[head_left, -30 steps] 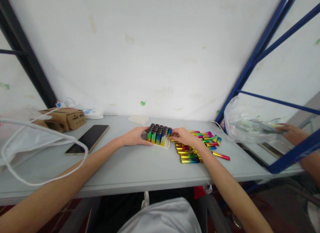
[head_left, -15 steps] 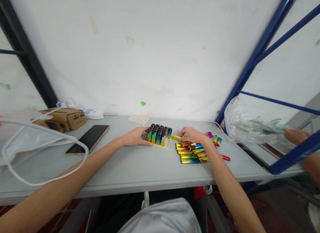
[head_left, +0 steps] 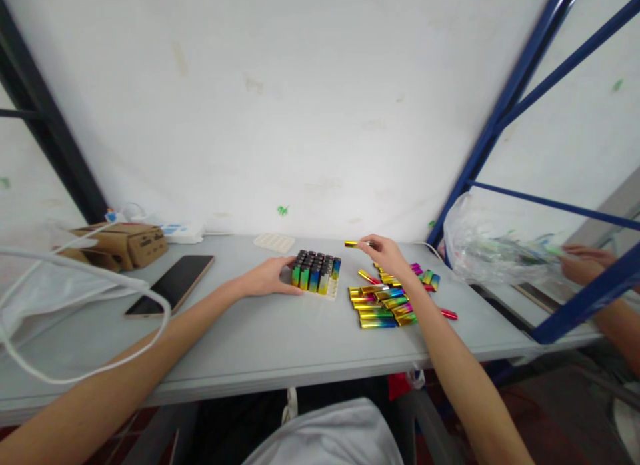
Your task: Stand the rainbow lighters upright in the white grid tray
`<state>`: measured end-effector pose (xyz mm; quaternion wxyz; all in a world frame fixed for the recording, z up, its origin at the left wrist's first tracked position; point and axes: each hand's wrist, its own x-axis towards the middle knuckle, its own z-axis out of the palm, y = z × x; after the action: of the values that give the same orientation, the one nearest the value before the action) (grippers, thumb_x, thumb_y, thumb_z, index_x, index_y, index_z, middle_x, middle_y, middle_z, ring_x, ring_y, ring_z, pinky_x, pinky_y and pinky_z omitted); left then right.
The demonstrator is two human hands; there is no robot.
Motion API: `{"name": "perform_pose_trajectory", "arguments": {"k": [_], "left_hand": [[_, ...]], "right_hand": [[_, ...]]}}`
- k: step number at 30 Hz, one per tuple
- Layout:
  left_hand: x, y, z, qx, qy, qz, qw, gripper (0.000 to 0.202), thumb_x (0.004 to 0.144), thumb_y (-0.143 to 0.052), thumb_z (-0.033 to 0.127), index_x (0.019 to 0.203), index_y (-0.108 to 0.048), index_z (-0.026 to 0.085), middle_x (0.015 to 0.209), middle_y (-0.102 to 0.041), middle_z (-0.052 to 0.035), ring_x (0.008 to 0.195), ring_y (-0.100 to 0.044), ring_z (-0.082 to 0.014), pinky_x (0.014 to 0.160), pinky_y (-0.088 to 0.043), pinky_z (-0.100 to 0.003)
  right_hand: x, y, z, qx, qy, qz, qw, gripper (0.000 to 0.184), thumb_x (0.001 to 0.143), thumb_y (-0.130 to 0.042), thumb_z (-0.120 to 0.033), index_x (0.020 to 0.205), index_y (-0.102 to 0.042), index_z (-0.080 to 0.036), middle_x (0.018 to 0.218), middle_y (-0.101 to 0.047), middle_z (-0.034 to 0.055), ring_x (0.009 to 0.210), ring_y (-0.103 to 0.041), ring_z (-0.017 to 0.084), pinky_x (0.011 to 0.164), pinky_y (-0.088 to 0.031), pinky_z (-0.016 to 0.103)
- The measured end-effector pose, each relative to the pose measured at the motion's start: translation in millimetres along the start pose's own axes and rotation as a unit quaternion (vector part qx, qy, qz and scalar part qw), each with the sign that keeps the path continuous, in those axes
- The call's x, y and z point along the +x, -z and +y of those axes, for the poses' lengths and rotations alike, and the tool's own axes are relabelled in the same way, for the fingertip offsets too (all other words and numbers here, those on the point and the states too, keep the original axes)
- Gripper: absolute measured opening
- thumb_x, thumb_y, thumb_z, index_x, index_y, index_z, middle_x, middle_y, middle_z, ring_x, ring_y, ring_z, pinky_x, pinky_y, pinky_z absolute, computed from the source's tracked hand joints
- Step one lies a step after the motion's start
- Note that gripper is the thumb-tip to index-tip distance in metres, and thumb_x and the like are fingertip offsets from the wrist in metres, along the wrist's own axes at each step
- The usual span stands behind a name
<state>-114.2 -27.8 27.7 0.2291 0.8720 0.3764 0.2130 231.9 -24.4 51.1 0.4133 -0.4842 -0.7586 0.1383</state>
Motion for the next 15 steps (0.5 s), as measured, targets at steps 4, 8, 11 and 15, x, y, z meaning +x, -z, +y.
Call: {"name": "perform_pose_trajectory", "arguments": {"k": [4,8,11,15], "left_hand": [[-1,0.3,1,0.004,0.001,0.0,1.0,0.079,0.069,-0.08,0.064,0.132,-0.062,0.021,0.129,-0.071,-0.0086,0.111,-0.067,-0.0322,0.098,-0.051,-0.039],[-1,0.7,0,0.014,0.001,0.001,1.0,0.078,0.07,-0.08,0.064,0.131,-0.062,0.019,0.129,-0.07,-0.0088,0.112,-0.066,-0.032,0.097,-0.05,-0.038],[-1,0.9,0,0.016,-0.003,-0.002,1.0,0.076,0.07,-0.08,0.063,0.13,-0.062,0.02,0.13,-0.07,-0.0081,0.114,-0.066,-0.0318,0.098,-0.05,-0.038],[-1,1.2,2,0.02,0.003,0.001,1.0,0.076,0.07,-0.08,0.063,0.129,-0.062,0.02,0.128,-0.071,-0.0083,0.112,-0.067,-0.0321,0.097,-0.05,-0.038]], "right_hand": [[2,-8,-4,0.108,-0.039,0.032,0.993,0.048,0.082,-0.066,-0.066,0.079,-0.064,-0.019,0.06,-0.051,-0.0021,0.059,-0.046,0.014,0.056,-0.04,0.026],[1,-18,-7,0.217,-0.071,0.034,0.973,0.052,0.084,-0.06,-0.071,0.077,-0.052,-0.021,0.074,-0.059,0.0002,0.069,-0.056,0.014,0.067,-0.051,0.027],[-1,-24,-9,0.304,-0.081,-0.021,0.949,0.05,0.085,-0.059,-0.071,0.091,-0.05,-0.023,0.084,-0.064,0.0009,0.071,-0.061,0.014,0.071,-0.055,0.031],[-2,-31,-15,0.319,-0.077,-0.042,0.944,0.046,0.089,-0.055,-0.07,0.099,-0.049,-0.026,0.06,-0.043,-0.0087,0.049,-0.043,0.011,0.052,-0.046,0.024]]}}
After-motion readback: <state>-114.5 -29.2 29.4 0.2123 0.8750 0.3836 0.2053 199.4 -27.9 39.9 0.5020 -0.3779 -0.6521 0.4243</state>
